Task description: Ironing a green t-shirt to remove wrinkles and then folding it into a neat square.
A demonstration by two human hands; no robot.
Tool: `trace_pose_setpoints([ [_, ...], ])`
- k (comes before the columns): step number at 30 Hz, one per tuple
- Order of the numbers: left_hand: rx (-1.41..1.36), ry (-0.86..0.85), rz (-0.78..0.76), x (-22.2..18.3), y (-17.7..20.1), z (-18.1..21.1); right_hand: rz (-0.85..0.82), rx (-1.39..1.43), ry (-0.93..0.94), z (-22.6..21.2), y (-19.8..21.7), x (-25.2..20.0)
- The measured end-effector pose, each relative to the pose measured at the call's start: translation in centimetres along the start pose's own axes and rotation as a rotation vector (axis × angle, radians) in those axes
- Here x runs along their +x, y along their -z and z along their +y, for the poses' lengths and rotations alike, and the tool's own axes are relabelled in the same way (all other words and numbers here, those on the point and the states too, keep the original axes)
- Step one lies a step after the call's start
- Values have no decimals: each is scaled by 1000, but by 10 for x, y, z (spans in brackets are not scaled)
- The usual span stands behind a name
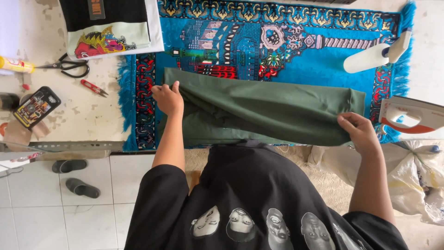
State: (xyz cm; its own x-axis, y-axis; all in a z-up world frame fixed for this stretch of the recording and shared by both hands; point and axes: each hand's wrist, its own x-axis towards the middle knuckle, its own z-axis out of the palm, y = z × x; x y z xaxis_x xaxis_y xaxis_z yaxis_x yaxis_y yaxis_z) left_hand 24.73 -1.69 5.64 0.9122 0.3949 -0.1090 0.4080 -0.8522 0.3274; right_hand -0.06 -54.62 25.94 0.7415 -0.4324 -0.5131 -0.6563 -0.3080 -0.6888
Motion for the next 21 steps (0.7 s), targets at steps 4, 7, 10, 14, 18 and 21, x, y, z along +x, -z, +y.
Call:
trace_pose_setpoints([
  [4, -8, -84, 78, -2, -21, 1, 209, -301, 61, 109, -19, 72],
  [7, -74, -176, 178, -18, -16, 13, 414, -605, 231, 181, -47, 126],
  [10, 0, -244, 384, -62, 17, 42, 586, -839, 243, 159, -66, 123],
  [14, -227, -653, 231, -144, 16, 51, 667, -916, 344, 129, -51, 129],
  [18, -59, -936, -54, -197, -28, 33, 405, -595, 330, 106, -16, 141],
  [21, -1, -911, -2, -207, -41, 25, 502, -732, 312, 116, -14, 162],
])
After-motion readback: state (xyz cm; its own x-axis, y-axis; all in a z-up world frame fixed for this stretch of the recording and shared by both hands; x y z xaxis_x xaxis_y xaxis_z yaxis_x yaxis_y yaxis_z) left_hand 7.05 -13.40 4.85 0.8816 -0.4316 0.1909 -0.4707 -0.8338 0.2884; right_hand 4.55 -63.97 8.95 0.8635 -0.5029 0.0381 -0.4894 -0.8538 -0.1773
